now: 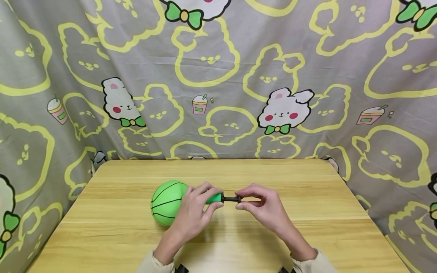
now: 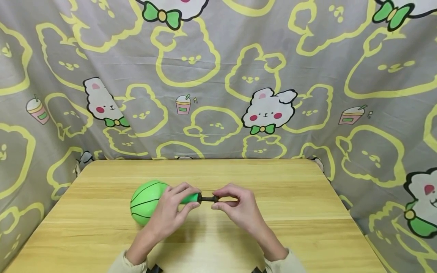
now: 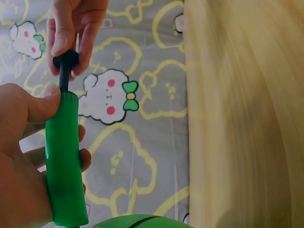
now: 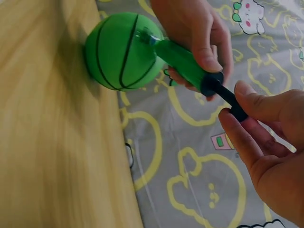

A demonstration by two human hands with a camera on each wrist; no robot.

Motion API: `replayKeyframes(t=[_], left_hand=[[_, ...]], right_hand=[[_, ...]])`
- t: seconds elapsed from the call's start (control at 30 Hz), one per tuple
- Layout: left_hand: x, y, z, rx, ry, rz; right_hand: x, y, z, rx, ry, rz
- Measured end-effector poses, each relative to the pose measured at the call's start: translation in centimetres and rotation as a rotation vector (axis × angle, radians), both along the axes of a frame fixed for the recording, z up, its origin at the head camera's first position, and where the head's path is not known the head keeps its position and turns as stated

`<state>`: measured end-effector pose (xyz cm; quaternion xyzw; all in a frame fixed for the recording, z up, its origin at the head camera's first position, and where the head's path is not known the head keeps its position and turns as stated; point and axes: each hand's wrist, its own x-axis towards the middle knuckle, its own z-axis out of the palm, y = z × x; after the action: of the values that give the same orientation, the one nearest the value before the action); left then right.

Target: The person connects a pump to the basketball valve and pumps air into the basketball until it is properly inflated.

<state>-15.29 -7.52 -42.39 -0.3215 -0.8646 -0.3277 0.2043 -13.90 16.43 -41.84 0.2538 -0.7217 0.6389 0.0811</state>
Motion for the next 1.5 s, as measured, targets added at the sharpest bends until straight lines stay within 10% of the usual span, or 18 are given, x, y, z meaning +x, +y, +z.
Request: replayKeyframes(t=[1.5], left_hand=[[-1.2,-1.8,-0.1,0.054,-0.056,0.010]], right_hand=[[0.1,4.6,3.2,0.079,-0.053,0.050]])
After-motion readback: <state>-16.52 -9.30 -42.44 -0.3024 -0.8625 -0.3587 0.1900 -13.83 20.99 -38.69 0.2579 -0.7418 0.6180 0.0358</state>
